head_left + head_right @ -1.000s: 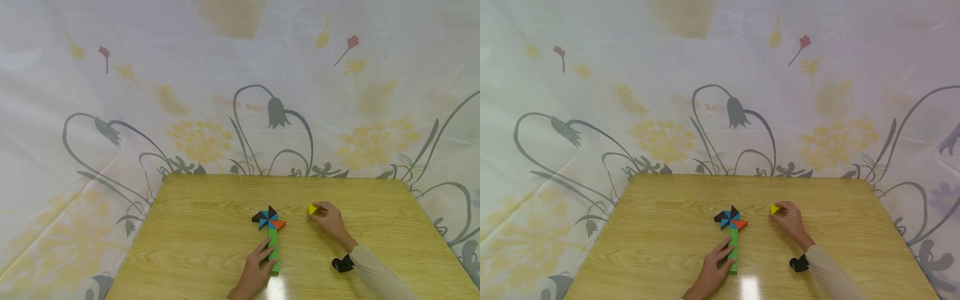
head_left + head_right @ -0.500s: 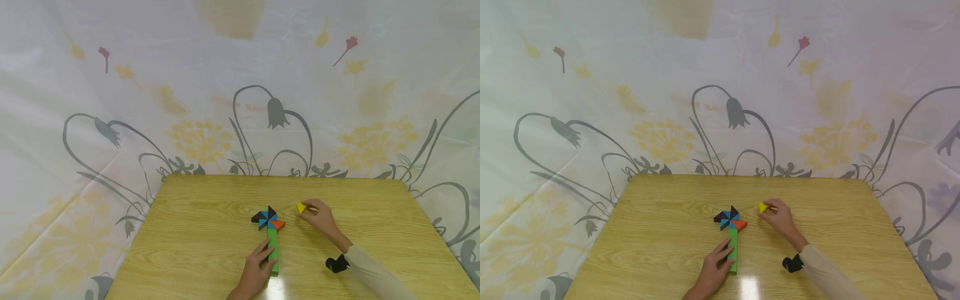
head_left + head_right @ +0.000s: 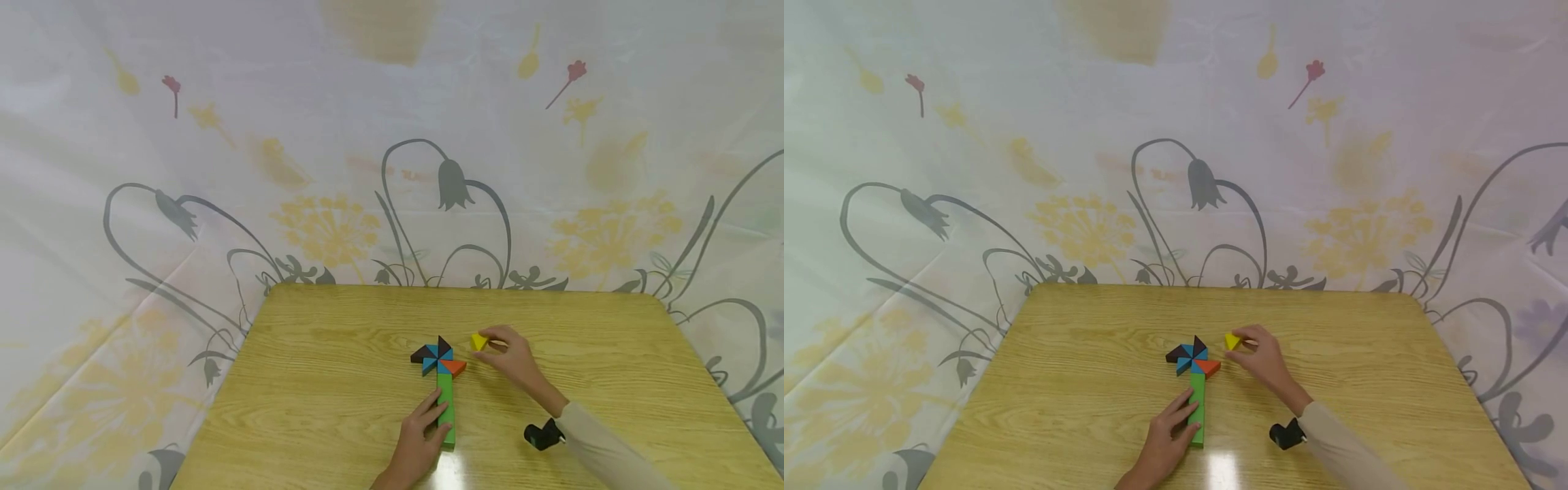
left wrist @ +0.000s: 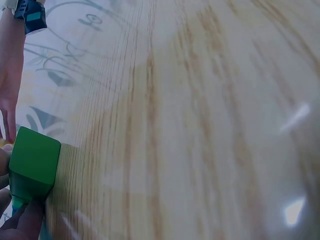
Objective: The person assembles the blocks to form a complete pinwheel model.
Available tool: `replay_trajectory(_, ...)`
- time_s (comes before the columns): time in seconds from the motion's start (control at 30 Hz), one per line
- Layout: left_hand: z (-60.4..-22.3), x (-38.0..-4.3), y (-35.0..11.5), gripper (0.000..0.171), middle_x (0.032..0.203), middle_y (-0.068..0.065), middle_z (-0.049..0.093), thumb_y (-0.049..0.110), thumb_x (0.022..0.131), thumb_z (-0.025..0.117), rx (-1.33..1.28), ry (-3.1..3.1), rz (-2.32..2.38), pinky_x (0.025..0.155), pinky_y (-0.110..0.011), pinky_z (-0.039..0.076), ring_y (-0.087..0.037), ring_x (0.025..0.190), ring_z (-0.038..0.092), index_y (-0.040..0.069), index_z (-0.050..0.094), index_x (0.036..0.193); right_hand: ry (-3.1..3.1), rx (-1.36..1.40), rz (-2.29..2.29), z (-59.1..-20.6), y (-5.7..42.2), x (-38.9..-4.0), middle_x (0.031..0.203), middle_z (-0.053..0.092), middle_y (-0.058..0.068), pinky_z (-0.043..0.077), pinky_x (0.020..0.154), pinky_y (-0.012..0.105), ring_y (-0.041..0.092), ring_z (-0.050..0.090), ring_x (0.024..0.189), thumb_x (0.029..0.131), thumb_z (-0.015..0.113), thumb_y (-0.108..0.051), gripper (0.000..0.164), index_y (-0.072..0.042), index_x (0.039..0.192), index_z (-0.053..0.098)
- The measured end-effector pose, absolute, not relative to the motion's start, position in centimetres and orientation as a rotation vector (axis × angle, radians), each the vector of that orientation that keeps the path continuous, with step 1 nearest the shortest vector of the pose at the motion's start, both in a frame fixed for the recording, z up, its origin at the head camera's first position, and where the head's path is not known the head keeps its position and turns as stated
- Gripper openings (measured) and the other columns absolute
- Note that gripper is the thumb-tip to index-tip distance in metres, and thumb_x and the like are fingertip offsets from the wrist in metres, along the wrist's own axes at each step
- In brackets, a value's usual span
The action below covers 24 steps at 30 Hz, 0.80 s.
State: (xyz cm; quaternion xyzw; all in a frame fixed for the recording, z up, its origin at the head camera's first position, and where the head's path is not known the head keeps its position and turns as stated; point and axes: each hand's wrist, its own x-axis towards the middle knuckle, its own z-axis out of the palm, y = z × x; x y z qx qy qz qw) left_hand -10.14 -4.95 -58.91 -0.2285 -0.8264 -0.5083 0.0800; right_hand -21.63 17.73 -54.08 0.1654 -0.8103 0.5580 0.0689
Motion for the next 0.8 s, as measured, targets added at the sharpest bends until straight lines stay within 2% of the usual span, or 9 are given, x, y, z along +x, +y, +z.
replay_trajectory(0.43, -58.8, -10.1, -5.0, 0.039, 0.138, -0.021, 0.046, 0.019, 0.094, 0.06, -0.674, -2.483, -1.511, 0.096, -0.038, 0.048, -0.039, 0.121, 0.049, -0.007, 0.058, 0.123, -2.409, 0.604, 1.758, -53.4, 16.0, -21.0, 0.109, 0.058, 0.017, 0.05, 0.089, 0.051, 0.037, 0.057, 0.102, 0.078, 0.078, -0.008, 0.041, 0.004, 0.113, 0.062)
replay_trajectory(0.67, -58.7, -10.1, -4.9, 0.038, 0.136, -0.023, 0.048, 0.019, 0.094, 0.06, -0.681, -2.47, -1.484, 0.095, -0.04, 0.049, -0.04, 0.12, 0.05, -0.008, 0.059, 0.121, -2.432, 0.62, 1.795, -50.5, 14.5, -19.4, 0.11, 0.056, 0.029, 0.047, 0.09, 0.057, 0.046, 0.055, 0.103, 0.077, 0.075, 0.004, 0.039, 0.011, 0.112, 0.06)
replay_trajectory(0.8, -58.7, -10.1, -4.9, 0.038, 0.136, -0.022, 0.048, 0.018, 0.093, 0.062, -0.673, -2.466, -1.485, 0.095, -0.039, 0.049, -0.039, 0.12, 0.05, -0.008, 0.06, 0.121, -2.436, 0.641, 1.772, -52.2, 14.3, -20.0, 0.11, 0.058, 0.022, 0.049, 0.089, 0.054, 0.041, 0.056, 0.103, 0.077, 0.077, -0.003, 0.04, 0.007, 0.112, 0.061)
